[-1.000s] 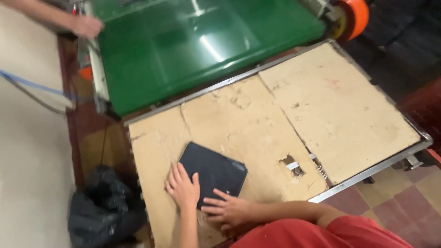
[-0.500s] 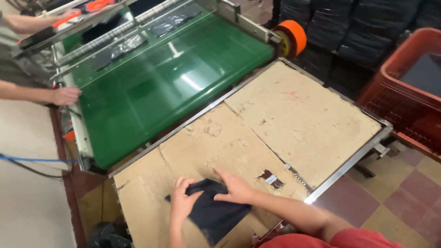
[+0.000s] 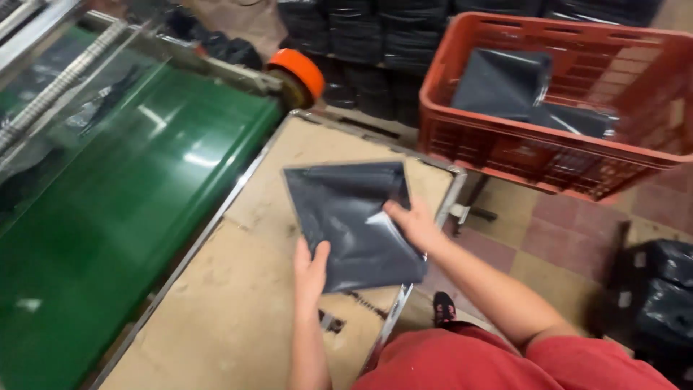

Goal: The person retrieves black plastic-wrapped sheets from a conveyor belt, folds them in half on a wooden table, and places the folded stacks into an orange basket. The process is repeated continuously throughout the clip.

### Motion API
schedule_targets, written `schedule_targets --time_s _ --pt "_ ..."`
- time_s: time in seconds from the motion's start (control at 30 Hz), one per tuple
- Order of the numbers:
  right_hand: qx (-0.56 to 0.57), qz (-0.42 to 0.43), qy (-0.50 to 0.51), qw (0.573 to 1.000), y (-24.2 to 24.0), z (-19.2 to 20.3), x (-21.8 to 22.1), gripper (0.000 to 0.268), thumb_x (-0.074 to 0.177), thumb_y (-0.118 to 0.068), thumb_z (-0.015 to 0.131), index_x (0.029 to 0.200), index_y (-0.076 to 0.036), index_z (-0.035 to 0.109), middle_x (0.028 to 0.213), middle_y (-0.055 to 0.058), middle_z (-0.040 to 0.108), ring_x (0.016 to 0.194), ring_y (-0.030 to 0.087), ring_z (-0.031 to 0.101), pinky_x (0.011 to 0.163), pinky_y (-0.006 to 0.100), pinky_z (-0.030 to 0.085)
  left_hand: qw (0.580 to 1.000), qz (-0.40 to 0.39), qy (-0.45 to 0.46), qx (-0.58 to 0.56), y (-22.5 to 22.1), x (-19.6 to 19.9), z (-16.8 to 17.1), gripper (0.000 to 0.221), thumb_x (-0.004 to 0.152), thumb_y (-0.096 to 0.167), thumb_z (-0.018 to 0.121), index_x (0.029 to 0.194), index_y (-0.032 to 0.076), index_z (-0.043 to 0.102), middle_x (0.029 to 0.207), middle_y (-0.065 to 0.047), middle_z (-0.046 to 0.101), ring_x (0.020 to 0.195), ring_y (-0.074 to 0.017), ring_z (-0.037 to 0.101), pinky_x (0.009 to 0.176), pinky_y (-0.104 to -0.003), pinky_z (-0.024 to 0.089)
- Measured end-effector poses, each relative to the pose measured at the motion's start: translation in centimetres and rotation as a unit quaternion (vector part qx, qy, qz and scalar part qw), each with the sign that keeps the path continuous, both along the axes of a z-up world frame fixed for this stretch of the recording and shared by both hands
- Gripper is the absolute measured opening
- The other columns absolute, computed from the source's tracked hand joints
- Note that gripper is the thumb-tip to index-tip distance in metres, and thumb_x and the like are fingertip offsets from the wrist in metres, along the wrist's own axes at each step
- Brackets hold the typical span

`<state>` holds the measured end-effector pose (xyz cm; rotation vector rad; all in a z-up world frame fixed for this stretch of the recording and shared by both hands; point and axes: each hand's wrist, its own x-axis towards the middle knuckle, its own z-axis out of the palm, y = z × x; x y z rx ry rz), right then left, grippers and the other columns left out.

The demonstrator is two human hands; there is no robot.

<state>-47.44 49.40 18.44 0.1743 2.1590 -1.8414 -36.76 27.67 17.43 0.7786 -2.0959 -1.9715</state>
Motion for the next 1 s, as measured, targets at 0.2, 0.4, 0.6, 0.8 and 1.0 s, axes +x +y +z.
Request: schedule_targets --time_s 0.2,0.4,0.6,0.8,1.0 --pt "-0.001 -0.164 0.133 0.977 15.0 -0.6 -13.8 0.028 0.084 -0.03 0.074 0.105 -0.01 0.072 0.091 0.005 0.068 0.093 0.016 0.061 0.087 0.037 0.05 0.979 -0.196 -0.052 0.012 10.9 -14.9 -2.5 0.053 0.101 0.027 0.059 0.149 0.012 0.045 0.131 -0.017 0.062 0.109 -0.0216 0.064 0.083 -0.033 0.061" --pt "-0.068 -0.291 0.098 0.949 29.1 -5.2 -25.4 0.025 0.094 -0.03 0.073 0.111 -0.014 0.067 0.092 -0.002 0.065 0.085 0.012 0.064 0.071 0.032 0.056 0.952 -0.289 0.035 -0.095 21.5 -27.2 -0.8 0.026 0.104 0.025 0.05 0.123 0.014 0.063 0.067 -0.007 0.072 0.062 -0.0145 0.074 0.063 -0.027 0.059" --pt "-0.024 -0.297 0.068 0.952 43.1 -3.2 -25.9 0.04 0.087 -0.034 0.071 0.121 -0.014 0.062 0.111 -0.002 0.069 0.096 0.013 0.066 0.085 0.03 0.055 0.89 -0.42 0.031 -0.175 29.3 -28.7 2.0 0.028 0.099 0.026 0.044 0.115 0.014 0.063 0.082 0.004 0.074 0.06 -0.0123 0.069 0.069 -0.029 0.052" --pt "-0.073 -0.223 -0.107 0.966 51.8 -14.7 -28.6 0.041 0.091 -0.037 0.068 0.126 -0.017 0.061 0.111 0.006 0.07 0.096 0.023 0.068 0.083 0.044 0.058 0.874 -0.465 0.014 -0.136 27.9 -26.2 1.6 0.023 0.097 0.026 0.051 0.111 0.015 0.065 0.081 0.002 0.075 0.066 -0.0135 0.073 0.066 -0.026 0.056" --pt "-0.043 -0.209 -0.333 0.919 52.6 -21.3 -30.6 0.035 0.092 -0.014 0.066 0.125 -0.008 0.058 0.112 0.015 0.068 0.101 0.033 0.067 0.089 0.057 0.055 0.951 -0.301 -0.069 -0.026 20.0 -20.9 -5.8 0.024 0.092 0.016 0.058 0.111 0.006 0.07 0.111 -0.004 0.074 0.083 -0.0158 0.076 0.073 -0.027 0.063"
